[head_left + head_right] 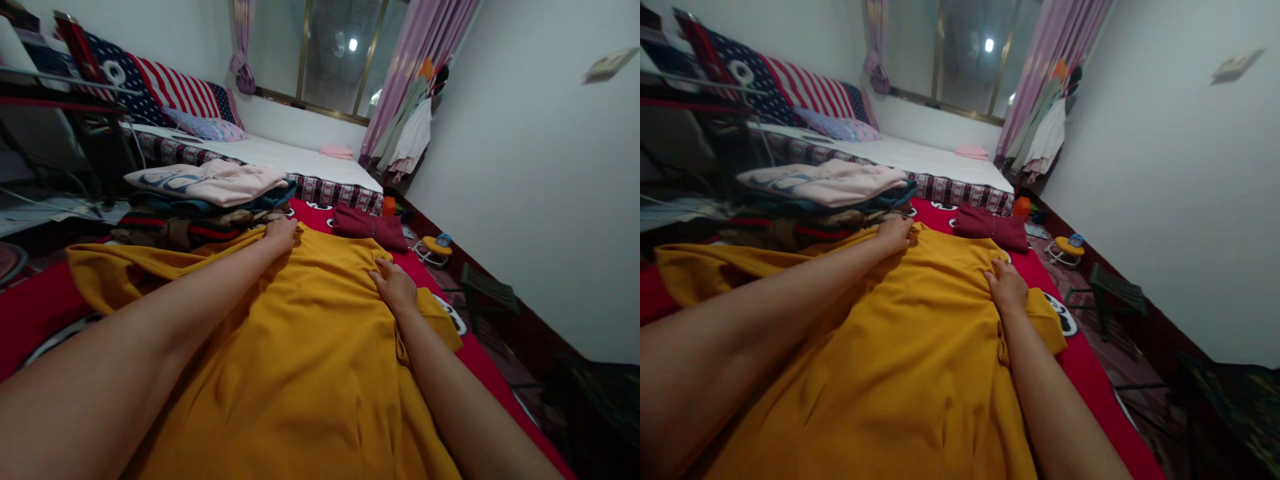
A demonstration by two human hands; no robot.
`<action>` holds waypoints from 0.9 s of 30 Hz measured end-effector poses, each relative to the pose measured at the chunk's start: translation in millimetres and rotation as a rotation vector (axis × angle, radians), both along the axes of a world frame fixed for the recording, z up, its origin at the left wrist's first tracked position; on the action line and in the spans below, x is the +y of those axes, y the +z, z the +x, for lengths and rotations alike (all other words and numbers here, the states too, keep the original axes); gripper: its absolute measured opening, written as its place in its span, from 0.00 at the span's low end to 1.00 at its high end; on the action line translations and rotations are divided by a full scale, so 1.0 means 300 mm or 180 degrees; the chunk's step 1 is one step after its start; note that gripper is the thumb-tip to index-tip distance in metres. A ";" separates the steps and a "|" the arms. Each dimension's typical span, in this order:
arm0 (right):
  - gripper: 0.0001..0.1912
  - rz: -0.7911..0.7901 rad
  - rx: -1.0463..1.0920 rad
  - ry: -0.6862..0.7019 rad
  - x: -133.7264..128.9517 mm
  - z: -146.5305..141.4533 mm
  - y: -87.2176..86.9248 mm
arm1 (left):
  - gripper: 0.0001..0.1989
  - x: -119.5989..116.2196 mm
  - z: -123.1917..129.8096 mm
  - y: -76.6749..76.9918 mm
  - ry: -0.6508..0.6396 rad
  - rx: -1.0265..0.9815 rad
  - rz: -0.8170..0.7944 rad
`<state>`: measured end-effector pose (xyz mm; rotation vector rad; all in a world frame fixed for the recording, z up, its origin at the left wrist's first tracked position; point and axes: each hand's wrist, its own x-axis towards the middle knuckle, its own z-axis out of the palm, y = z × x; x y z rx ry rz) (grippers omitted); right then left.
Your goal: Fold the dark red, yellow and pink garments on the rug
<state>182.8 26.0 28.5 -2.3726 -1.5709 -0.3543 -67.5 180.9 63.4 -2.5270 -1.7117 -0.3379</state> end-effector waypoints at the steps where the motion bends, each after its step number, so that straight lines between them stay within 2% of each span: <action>1: 0.22 -0.0046 -0.0019 0.0123 0.000 0.000 -0.003 | 0.20 -0.002 -0.001 -0.009 -0.0099 0.0017 -0.0007; 5: 0.16 -0.0082 -0.0469 0.0543 -0.020 0.003 0.004 | 0.14 -0.023 -0.021 -0.019 -0.0500 0.0019 0.0029; 7: 0.15 -0.0049 -0.0813 0.0866 -0.033 0.016 0.037 | 0.13 -0.024 -0.035 0.013 -0.0620 -0.0190 0.0162; 9: 0.14 0.0110 -0.1079 0.1032 -0.030 0.040 0.093 | 0.13 -0.007 -0.044 0.065 -0.0616 -0.0703 0.0449; 12: 0.15 0.0596 -0.1141 0.0789 0.018 0.085 0.196 | 0.15 0.041 -0.040 0.139 -0.0480 -0.1450 0.0834; 14: 0.19 0.0735 -0.1006 0.0479 0.065 0.107 0.246 | 0.21 0.068 -0.031 0.157 -0.0488 -0.1580 0.0819; 16: 0.26 0.0616 -0.0829 0.0233 0.093 0.115 0.265 | 0.33 0.073 -0.030 0.140 -0.0603 -0.1528 0.0591; 18: 0.29 0.0431 -0.0679 0.0217 0.078 0.110 0.251 | 0.42 0.046 -0.052 0.099 -0.0840 -0.1225 0.0236; 20: 0.27 0.0306 -0.0526 0.0576 0.007 0.094 0.215 | 0.40 -0.008 -0.104 0.053 -0.1178 -0.0842 -0.0090; 23: 0.19 0.0224 -0.0173 0.1432 -0.192 0.062 0.146 | 0.26 -0.127 -0.231 0.010 -0.1762 -0.0494 -0.0460; 25: 0.15 0.0212 0.0094 0.1939 -0.356 0.044 0.107 | 0.20 -0.216 -0.332 0.008 -0.2053 -0.0553 -0.0666; 27: 0.14 0.0084 0.0342 0.2259 -0.515 0.033 0.078 | 0.18 -0.303 -0.428 0.022 -0.2207 -0.0677 -0.0901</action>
